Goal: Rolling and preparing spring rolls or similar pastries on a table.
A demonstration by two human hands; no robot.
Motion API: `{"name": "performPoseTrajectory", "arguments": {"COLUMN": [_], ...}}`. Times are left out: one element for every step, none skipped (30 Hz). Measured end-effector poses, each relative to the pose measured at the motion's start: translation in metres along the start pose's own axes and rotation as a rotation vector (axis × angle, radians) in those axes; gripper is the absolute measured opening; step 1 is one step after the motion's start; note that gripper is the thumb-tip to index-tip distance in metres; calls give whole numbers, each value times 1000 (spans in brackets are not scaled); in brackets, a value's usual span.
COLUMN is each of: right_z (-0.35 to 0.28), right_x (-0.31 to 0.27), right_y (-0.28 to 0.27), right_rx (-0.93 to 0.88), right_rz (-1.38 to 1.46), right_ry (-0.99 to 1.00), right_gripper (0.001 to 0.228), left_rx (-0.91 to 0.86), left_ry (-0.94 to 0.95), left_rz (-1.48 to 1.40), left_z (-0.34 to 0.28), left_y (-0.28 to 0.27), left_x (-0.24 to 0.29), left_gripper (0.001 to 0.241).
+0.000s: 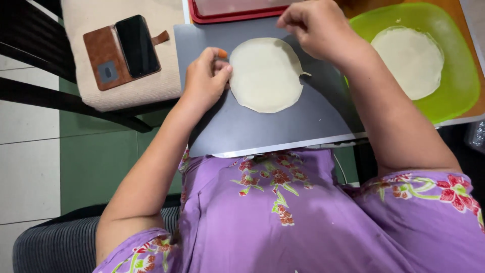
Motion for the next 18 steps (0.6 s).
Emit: {"name": "performPoseTrajectory", "arguments": {"right_z": [-2,-5,-5,-6,-6,-3,-3,-2,-2,-3,-4,-3,-4,-4,-6,-9,-11,-12], "right_x": [6,12,19,28,36,34,35,35,38,43,49,49,52,55,48,46,43,45], "right_y": [3,6,12,20,27,31,34,37,41,42,43,44,43,43,38,37,37,37], "right_rx": [-27,-55,-54,-64,-73,-72,-60,-48,-47,-17,13,14,25,35,37,15,-7,-5], "right_rz": [-37,-73,-75,-79,-83,-84,-86,-89,-87,-86,-87,-87,-63,-39,-40,32,104,103], "right_ry": [69,138,137,164,189,186,210,233,231,264,295,292,308,325,327,375,421,421], "right_gripper": [15,15,15,16,19,19,22,26,26,26,27,27,24,21,21,20,19,19], "left_rx": [43,87,88,110,131,134,93,49,50,55,61,64,75,85,83,65,50,50], "left_ry": [99,198,200,336,473,475,351,227,226,144,65,65,44,23,24,65,105,107], "left_rz": [277,554,554,716,878,879,950,1018,1021,1026,1029,1030,996,961,961,902,843,843], "left_z": [2,2,12,17,21,31,47,62,68,75,83,83,85,87,83,80,77,75], "left_y": [-2,-1,3,12,23,28,34,39,42,40,37,37,35,34,34,35,35,33], "left_x": [15,29,32,49,64,72,68,63,64,59,55,53,50,48,45,45,45,43], "left_gripper": [28,31,31,37,43,43,46,49,49,50,51,51,43,35,35,28,22,22]}}
Point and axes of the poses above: each hand's wrist, its own z-axis towards the middle knuckle, its own y-axis out of the palm, x = y × z, the point moved 10 cm from there along z, towards the middle knuckle, and after that the axes turned 9 degrees about -x, right-handed, at the moved point
